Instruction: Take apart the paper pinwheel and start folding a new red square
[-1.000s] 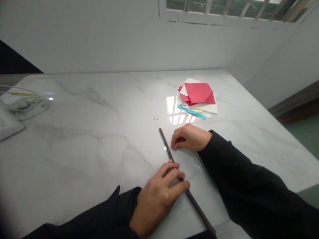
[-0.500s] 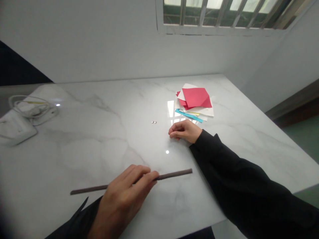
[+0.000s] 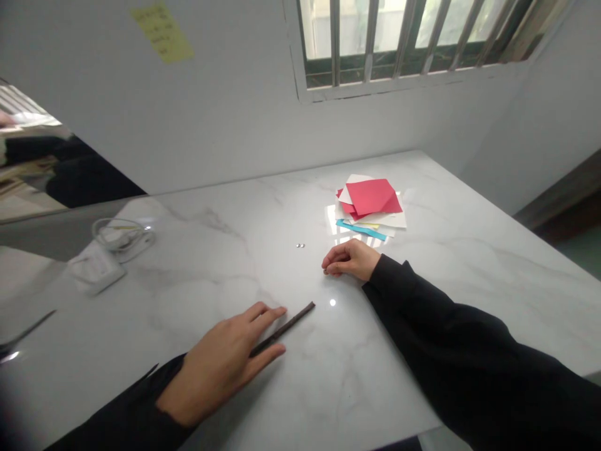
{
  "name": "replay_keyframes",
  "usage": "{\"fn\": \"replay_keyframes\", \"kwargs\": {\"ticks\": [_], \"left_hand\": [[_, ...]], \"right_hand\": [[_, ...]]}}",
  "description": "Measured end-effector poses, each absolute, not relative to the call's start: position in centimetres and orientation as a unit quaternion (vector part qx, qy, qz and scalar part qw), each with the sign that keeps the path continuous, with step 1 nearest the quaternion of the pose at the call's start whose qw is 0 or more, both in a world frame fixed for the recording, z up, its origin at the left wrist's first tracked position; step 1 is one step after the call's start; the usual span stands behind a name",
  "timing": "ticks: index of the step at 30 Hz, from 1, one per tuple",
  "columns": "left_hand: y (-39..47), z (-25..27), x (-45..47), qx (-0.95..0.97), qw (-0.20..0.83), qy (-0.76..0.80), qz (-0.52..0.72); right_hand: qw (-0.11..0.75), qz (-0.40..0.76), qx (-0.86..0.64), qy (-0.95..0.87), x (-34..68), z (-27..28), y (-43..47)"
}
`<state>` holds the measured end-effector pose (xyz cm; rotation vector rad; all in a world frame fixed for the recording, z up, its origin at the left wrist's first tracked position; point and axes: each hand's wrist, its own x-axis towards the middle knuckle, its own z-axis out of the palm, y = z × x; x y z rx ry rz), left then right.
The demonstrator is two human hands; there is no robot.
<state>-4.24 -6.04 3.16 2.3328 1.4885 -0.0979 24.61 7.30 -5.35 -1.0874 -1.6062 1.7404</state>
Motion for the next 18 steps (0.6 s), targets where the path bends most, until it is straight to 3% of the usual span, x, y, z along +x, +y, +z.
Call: {"fn": "replay_keyframes", "kwargs": {"ticks": [3,7,11,14,18], "left_hand": [[-4.0,3.0,-3.0,0.816,0.236,0.526,-0.018],[-2.3,1.8,-1.8,0.739,0.408,0.534,0.042],[-2.0,0.1,-1.0,0.621,0.542,0.523,0.215],[-2.4,-0.9,-0.4,0.566,0.559,0.514,0.32],[-3.1,-1.8,-0.1,0.552,0.568,0.5,0.35]], "right_hand": [[0.271,0.662,-0.388,-0.581,24.3,-5.4,7.3],[0.287,0.677,-0.369,-0.568,24.1,-5.1,7.2],[0.314,0.684,-0.335,-0.567,23.9,-4.2,7.0],[0.321,0.708,-0.305,-0.55,23.2,-3.9,6.6],[0.364,0.72,-0.292,-0.514,21.6,-4.2,5.4]]}}
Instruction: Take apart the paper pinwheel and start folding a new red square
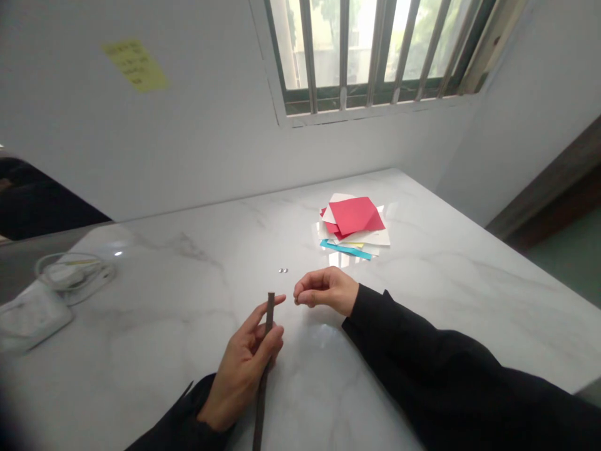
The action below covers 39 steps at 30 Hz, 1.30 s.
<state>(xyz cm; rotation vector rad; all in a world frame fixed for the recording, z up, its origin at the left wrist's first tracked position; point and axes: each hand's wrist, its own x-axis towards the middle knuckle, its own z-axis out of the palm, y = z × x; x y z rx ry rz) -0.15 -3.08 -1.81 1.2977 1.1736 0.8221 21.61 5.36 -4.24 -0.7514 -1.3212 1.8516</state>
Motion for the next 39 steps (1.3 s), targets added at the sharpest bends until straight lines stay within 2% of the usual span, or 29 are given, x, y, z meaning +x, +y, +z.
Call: {"fn": "replay_keyframes", "kwargs": {"ticks": [9,13,29,39], "left_hand": [[-4.0,-2.6,-0.3,0.595,0.571,0.46,0.33],[-4.3,-2.2,-0.2,0.6,0.569,0.455,0.331],[-4.8,-2.1,0.3,0.518,0.612,0.451,0.392],[-4.7,-1.1,0.5,0.578,0.6,0.432,0.346]], "right_hand": [[0.415,0.749,-0.235,-0.46,19.1,-4.6,2.8],[0.406,0.753,-0.201,-0.476,19.2,-4.5,2.6],[0.423,0.725,-0.245,-0.485,19.2,-3.9,2.3],[0.435,0.73,-0.221,-0.479,19.1,-3.8,2.2]]}}
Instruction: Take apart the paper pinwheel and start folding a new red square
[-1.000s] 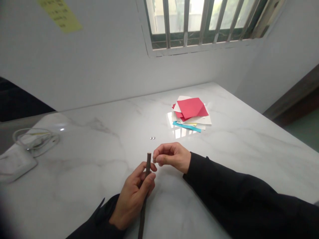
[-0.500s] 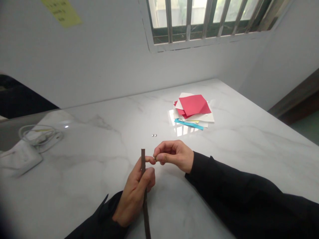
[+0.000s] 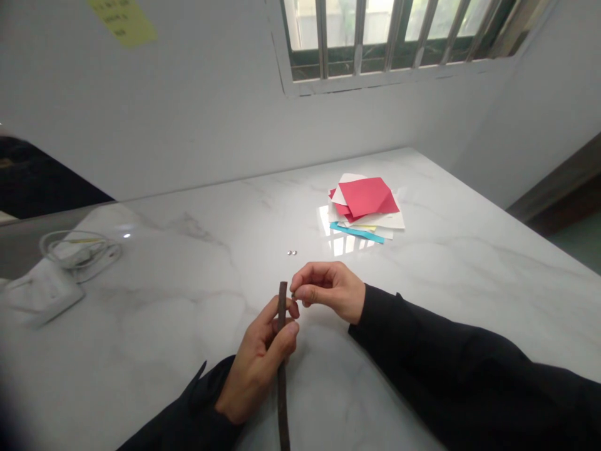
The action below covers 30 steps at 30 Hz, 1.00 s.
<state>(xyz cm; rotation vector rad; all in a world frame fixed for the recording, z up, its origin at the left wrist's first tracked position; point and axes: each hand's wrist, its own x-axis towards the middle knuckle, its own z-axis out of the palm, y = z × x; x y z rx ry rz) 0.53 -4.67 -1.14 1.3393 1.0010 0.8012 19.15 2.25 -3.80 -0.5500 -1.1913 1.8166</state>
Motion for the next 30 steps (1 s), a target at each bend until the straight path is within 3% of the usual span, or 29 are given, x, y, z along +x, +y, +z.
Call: {"fn": "replay_keyframes", "kwargs": {"ticks": [19,30], "left_hand": [[-4.6,-0.9,0.6,0.626,0.558,0.435,0.326],[-4.7,-0.9,1.0,0.644,0.526,0.465,0.302]], "right_hand": [[0.413,0.756,-0.243,-0.445,19.3,-3.5,2.1],[0.428,0.653,-0.288,-0.554,19.5,-1.6,1.4]]}}
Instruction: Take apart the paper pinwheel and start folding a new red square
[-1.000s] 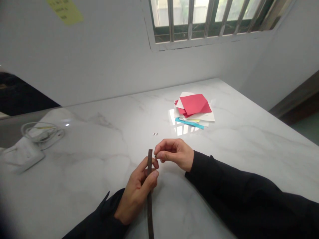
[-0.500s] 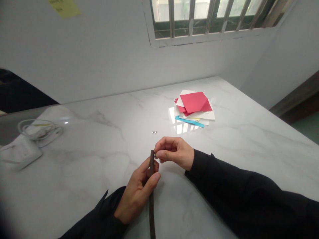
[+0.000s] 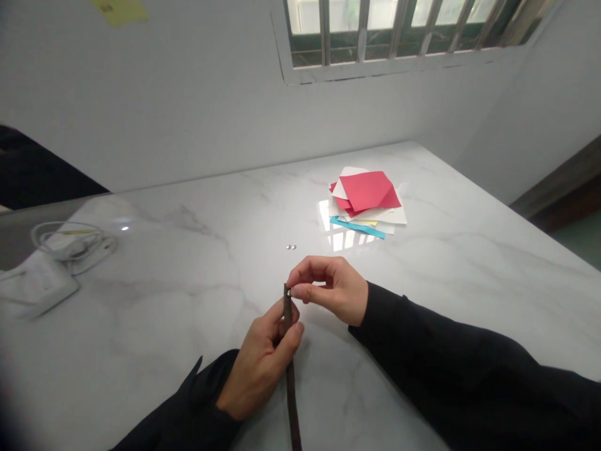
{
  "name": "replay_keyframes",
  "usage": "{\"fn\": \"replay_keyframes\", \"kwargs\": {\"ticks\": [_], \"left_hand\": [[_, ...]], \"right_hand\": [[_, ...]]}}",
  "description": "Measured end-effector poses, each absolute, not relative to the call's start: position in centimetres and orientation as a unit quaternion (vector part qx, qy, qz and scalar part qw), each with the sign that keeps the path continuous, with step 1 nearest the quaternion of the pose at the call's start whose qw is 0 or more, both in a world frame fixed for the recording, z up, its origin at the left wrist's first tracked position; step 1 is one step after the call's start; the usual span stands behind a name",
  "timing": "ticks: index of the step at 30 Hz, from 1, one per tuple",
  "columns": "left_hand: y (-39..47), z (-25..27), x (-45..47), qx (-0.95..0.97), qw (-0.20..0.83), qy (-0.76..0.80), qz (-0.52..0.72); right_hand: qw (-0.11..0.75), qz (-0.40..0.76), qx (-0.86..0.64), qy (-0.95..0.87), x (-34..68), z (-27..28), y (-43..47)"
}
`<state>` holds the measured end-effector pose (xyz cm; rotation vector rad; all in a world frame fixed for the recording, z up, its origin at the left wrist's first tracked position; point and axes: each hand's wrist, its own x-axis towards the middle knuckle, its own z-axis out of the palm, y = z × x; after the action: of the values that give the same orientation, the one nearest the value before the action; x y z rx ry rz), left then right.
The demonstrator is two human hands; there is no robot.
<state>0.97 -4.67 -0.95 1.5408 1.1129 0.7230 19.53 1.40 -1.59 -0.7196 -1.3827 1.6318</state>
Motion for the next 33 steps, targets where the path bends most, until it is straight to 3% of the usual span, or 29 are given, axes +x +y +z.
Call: {"fn": "replay_keyframes", "kwargs": {"ticks": [9,19,33], "left_hand": [[-4.9,-1.2,1.4,0.669,0.462,0.511,0.28],[-5.1,-1.3,2.1,0.676,0.39,0.572,0.254],[-5.0,-1.2,2.3,0.671,0.392,0.583,0.239]], "right_hand": [[0.43,0.627,-0.327,-0.561,19.2,-1.6,0.8],[0.416,0.711,-0.337,-0.456,18.7,-2.2,0.8],[0.395,0.755,-0.345,-0.393,19.1,-2.9,1.0]]}}
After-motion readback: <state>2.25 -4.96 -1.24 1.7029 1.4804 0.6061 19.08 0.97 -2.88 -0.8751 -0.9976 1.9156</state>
